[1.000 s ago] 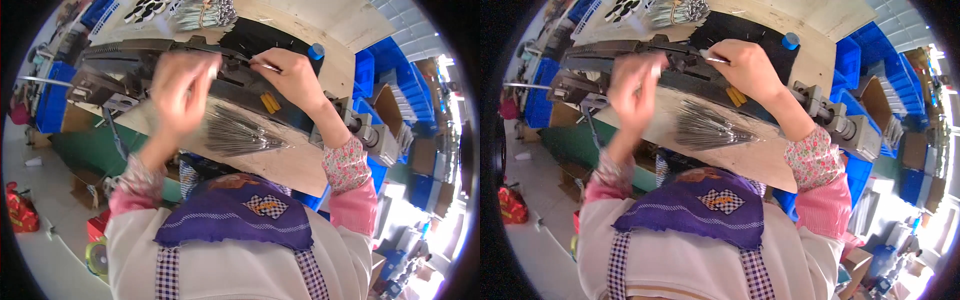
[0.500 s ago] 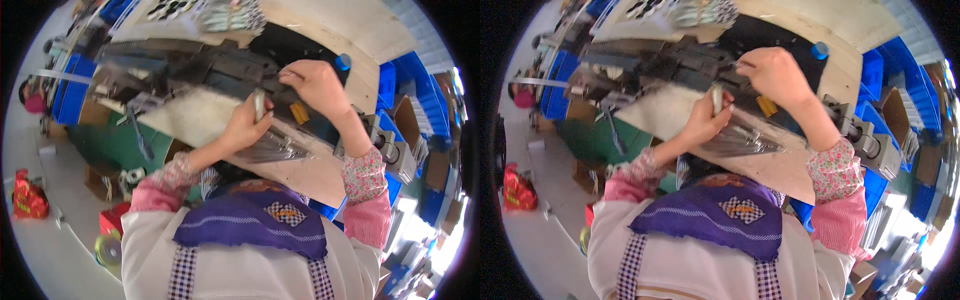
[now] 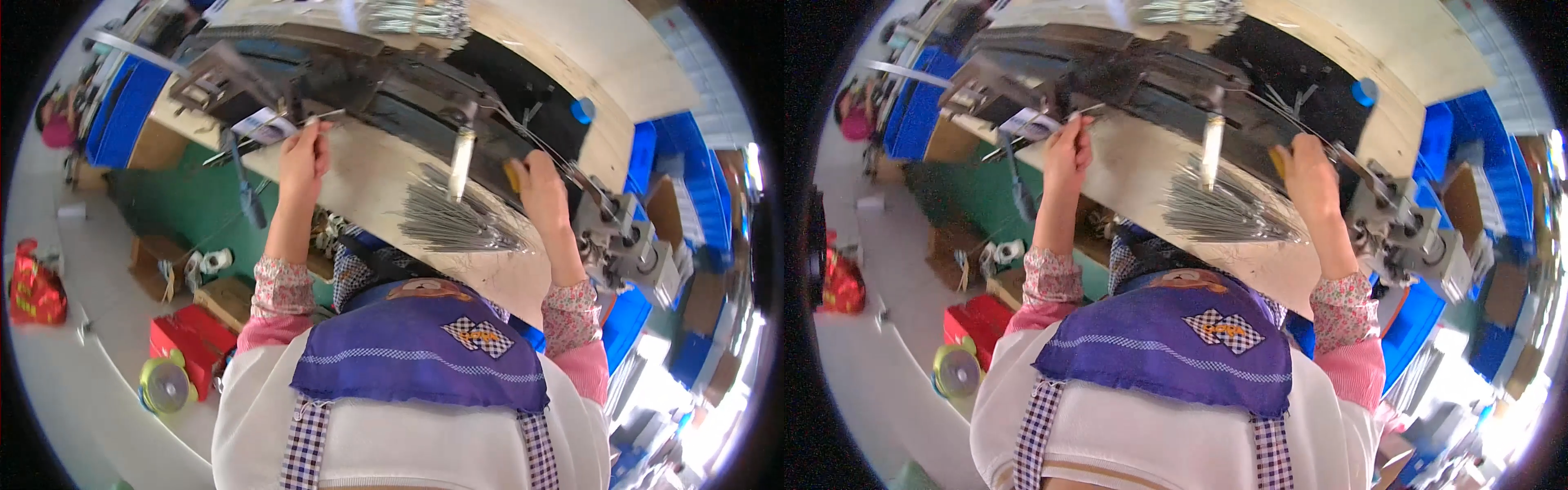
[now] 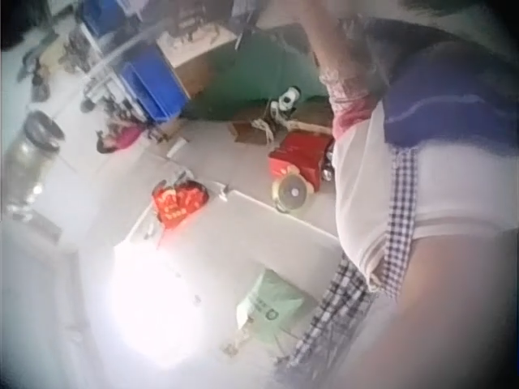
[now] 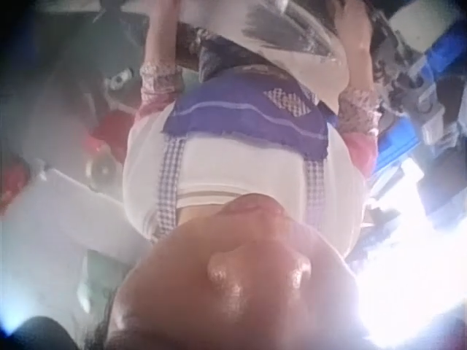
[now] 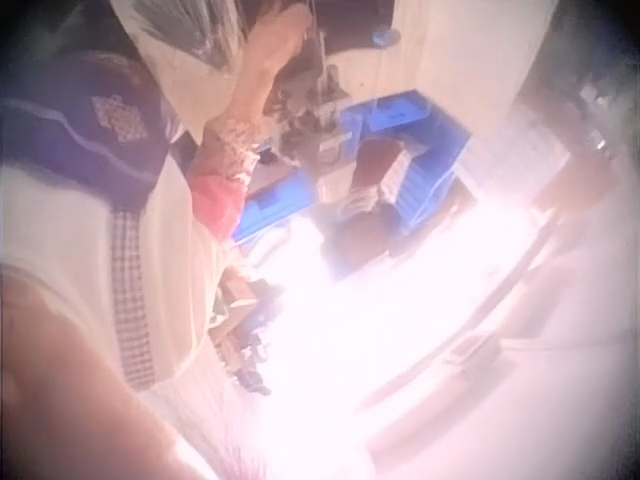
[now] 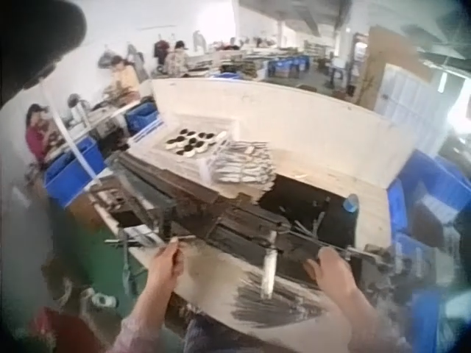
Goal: Operating a bench-top machine to process or assemble small metal rods.
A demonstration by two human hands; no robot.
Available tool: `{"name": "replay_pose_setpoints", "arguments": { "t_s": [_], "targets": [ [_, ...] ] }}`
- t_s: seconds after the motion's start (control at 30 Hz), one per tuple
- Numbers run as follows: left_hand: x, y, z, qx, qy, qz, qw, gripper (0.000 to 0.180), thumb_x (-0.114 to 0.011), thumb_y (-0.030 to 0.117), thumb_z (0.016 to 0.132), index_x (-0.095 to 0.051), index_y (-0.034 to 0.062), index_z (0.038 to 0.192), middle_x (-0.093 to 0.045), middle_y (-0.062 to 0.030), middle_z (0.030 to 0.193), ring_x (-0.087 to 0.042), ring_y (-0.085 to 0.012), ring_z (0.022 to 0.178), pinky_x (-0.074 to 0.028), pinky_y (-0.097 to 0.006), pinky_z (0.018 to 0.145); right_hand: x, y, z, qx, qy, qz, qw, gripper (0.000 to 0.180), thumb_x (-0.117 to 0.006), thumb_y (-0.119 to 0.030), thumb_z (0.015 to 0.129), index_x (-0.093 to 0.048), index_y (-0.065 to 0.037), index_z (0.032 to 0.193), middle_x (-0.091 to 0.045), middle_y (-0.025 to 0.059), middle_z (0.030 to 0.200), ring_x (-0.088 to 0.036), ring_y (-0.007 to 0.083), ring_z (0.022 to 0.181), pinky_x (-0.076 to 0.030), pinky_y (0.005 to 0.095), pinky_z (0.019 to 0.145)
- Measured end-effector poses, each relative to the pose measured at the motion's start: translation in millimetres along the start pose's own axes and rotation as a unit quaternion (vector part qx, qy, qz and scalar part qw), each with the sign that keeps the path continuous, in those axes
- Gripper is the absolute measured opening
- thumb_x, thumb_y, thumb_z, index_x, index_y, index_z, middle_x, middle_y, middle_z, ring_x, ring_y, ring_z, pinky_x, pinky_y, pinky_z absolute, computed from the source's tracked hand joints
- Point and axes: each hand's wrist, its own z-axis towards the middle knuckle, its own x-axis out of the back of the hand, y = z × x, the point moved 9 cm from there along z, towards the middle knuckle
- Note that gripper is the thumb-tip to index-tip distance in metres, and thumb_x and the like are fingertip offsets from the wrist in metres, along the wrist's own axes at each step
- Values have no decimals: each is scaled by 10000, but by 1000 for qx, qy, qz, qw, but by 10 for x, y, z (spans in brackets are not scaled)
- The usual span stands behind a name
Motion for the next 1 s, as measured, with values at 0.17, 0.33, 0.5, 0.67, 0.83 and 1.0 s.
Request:
{"name": "replay_pose_setpoints", "arguments": {
  "t_s": [0.17, 0.33, 0.5, 0.67, 0.83, 1.0],
  "targets": [
    [-448, 201, -461, -192, 42, -47, 979, 203, -494, 229, 986, -553, 48, 918, -415, 41, 613, -309, -42, 454, -224, -200, 398, 655, -282, -518, 19, -86, 167, 982, 184, -630, -148, 873, -523, -3, 839, -587, 177, 726, -596, 348, 664, -456, 397, 586],
    [-2691, 143, -1074, 53, -454, -45, 888, 248, -464, 251, 1000, -523, 54, 862, -354, 53, 595, -265, -38, 446, -230, -201, 388, 1304, -306, -559, -65, -36, 192, 978, 164, -640, -128, 887, -564, 1, 823, -561, 101, 634, -504, 111, 538, -418, 265, 518],
    [-2918, -538, -870, 238, -376, -46, 894, 258, -485, 269, 989, -523, 73, 826, -337, 67, 577, -293, -44, 422, -209, -213, 389, 1459, 39, -593, -96, 34, 224, 969, 98, -630, -88, 872, -588, 0, 876, -604, 90, 696, -544, 72, 610, -445, 247, 563],
    [-2597, -332, -661, 69, -211, -85, 971, 253, -475, 259, 993, -529, 78, 825, -382, 48, 603, -336, -54, 439, -234, -222, 398, 1619, -250, 64, -21, 95, 185, 978, 139, -564, -106, 894, -617, -11, 981, -670, 165, 926, -651, 336, 865, -504, 336, 726],
    [-2577, -331, -604, 62, -173, -83, 979, 257, -481, 264, 990, -550, 62, 847, -433, 33, 586, -336, -52, 445, -238, -218, 408, 694, -539, 714, 151, -84, 141, 975, 247, -521, 5, 818, -644, -16, 1031, -655, 189, 937, -648, 321, 841, -506, 386, 753],
    [-2481, -367, -658, 80, -162, -79, 980, 248, -492, 257, 984, -568, 94, 813, -449, 41, 582, -339, -52, 473, -239, -216, 429, 548, -515, 606, 111, -176, 308, 928, 229, -549, -27, 836, -643, 37, 1035, -671, 161, 833, -662, 236, 712, -514, 335, 671]
  ]
}}
